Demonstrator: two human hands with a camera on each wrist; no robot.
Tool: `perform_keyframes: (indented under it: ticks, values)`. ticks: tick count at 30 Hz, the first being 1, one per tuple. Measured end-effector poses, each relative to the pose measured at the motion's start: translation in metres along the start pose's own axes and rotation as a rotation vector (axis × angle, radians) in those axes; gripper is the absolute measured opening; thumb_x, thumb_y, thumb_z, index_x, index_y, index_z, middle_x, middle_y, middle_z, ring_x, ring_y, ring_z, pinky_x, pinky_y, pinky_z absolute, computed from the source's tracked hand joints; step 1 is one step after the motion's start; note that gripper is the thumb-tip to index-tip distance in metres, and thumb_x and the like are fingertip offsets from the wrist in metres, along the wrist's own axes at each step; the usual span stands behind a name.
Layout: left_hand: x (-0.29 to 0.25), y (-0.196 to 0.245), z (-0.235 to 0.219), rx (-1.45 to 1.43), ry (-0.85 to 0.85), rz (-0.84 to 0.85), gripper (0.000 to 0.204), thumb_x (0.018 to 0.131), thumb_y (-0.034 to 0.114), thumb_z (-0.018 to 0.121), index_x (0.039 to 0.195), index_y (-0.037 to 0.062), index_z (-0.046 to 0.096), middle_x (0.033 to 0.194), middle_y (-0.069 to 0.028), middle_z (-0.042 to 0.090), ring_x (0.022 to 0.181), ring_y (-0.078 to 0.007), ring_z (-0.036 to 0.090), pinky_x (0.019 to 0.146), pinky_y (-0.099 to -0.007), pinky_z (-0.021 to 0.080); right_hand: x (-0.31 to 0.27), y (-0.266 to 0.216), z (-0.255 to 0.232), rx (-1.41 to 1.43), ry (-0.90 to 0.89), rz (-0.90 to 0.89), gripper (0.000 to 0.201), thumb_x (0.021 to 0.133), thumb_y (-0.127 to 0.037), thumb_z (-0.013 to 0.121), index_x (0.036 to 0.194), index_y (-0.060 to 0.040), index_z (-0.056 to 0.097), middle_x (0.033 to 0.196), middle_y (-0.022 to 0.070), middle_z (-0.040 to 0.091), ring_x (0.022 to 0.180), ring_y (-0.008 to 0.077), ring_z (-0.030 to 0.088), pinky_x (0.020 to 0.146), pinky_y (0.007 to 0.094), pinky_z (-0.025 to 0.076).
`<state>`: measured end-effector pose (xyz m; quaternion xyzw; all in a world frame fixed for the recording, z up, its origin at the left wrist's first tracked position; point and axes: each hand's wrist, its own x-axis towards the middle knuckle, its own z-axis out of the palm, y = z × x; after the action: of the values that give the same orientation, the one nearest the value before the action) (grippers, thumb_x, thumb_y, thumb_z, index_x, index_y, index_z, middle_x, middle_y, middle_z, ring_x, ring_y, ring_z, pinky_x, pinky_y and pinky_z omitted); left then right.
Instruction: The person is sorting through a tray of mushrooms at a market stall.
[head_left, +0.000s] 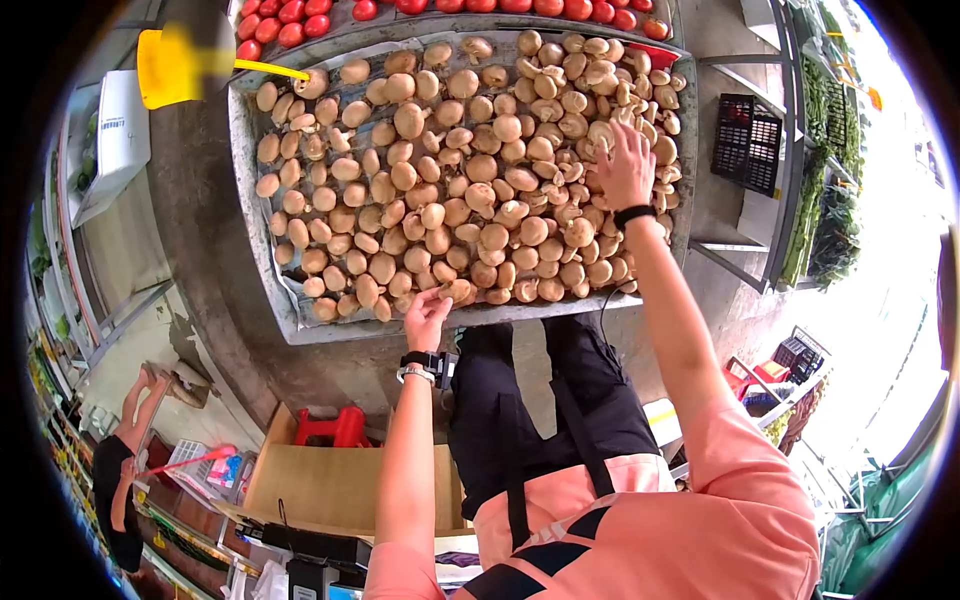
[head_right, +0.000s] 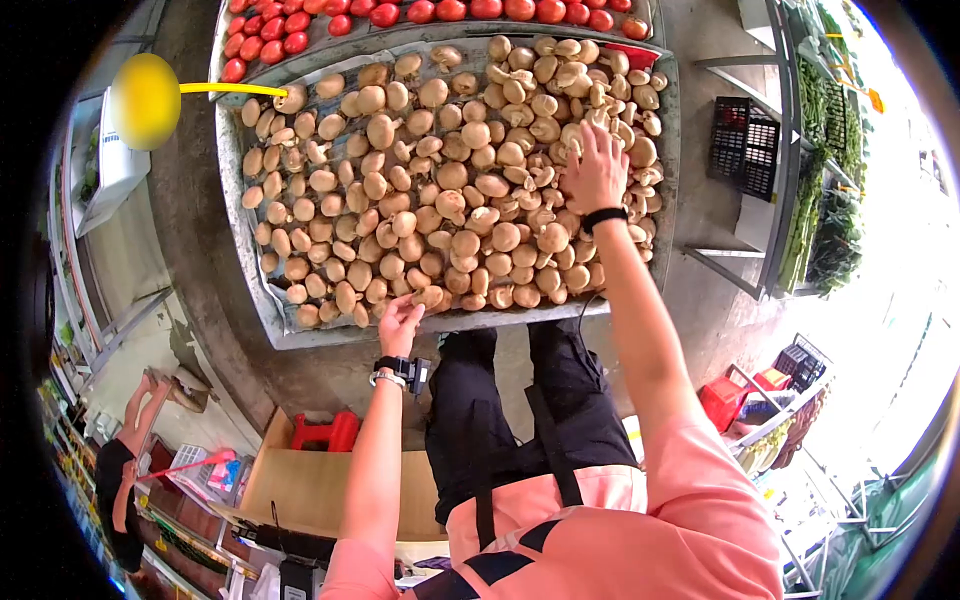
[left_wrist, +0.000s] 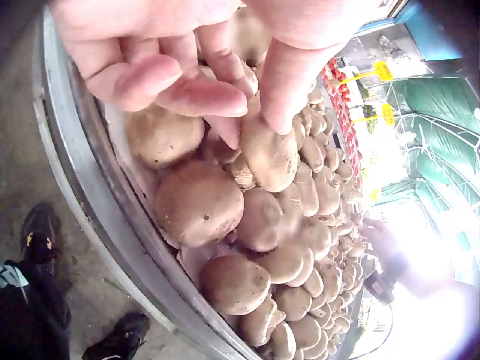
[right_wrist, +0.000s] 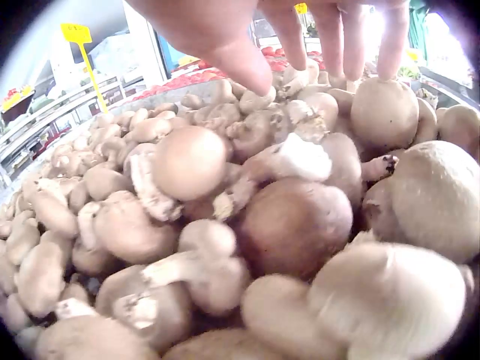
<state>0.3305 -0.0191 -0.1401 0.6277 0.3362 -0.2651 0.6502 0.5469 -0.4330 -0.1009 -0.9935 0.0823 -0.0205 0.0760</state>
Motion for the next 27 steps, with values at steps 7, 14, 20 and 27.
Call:
perform_keyframes:
  ticks: [7, 14, 20, 27]
  values:
    - [-0.002, 0.007, 0.003, 0.019, 0.050, -0.061, 0.033, 0.097, 0.017, 0.082, 0.123, 0.0041, 0.068, 0.102, -0.0012, 0.076, 0.087, -0.0071, 0.066, 0.074, -0.0247, 0.053, 0.021, -0.013, 0.012, -0.135, -0.069, -0.075, 0.038, 0.085, -0.020, 0.074, 0.120, -0.0069, 0.067, 0.132, 0.0115, 0.061, 0.125, 0.0342, 0.056, 0.106, 0.0472, 0.044]
    - [-0.001, 0.009, 0.006, 0.002, 0.061, -0.067, 0.037, 0.097, 0.018, 0.083, 0.125, 0.0023, 0.066, 0.104, -0.0033, 0.076, 0.088, -0.0094, 0.067, 0.077, -0.0263, 0.054, 0.006, -0.006, 0.016, 0.215, 0.054, -0.017, 0.034, 0.094, -0.018, 0.070, 0.123, -0.0029, 0.064, 0.122, 0.0181, 0.066, 0.120, 0.0392, 0.058, 0.108, 0.0477, 0.047]
    - [-0.008, 0.018, 0.009, -0.011, 0.055, -0.070, 0.037, 0.095, 0.016, 0.084, 0.125, 0.0031, 0.067, 0.106, -0.0046, 0.075, 0.090, -0.0101, 0.067, 0.077, -0.0266, 0.055, 0.005, 0.010, 0.014, 0.032, -0.165, 0.002, 0.046, 0.093, -0.034, 0.076, 0.131, -0.0101, 0.066, 0.121, 0.0150, 0.071, 0.125, 0.0373, 0.060, 0.105, 0.0482, 0.050]
    - [-0.004, 0.004, 0.007, -0.070, 0.036, -0.024, 0.034, 0.092, 0.013, 0.086, 0.120, 0.0044, 0.069, 0.103, -0.0029, 0.074, 0.092, -0.0105, 0.069, 0.086, -0.0262, 0.057, 0.015, 0.000, -0.003, -0.113, -0.278, -0.008, 0.058, 0.087, -0.038, 0.081, 0.137, -0.0155, 0.063, 0.128, 0.0115, 0.071, 0.128, 0.0340, 0.061, 0.107, 0.0501, 0.048]
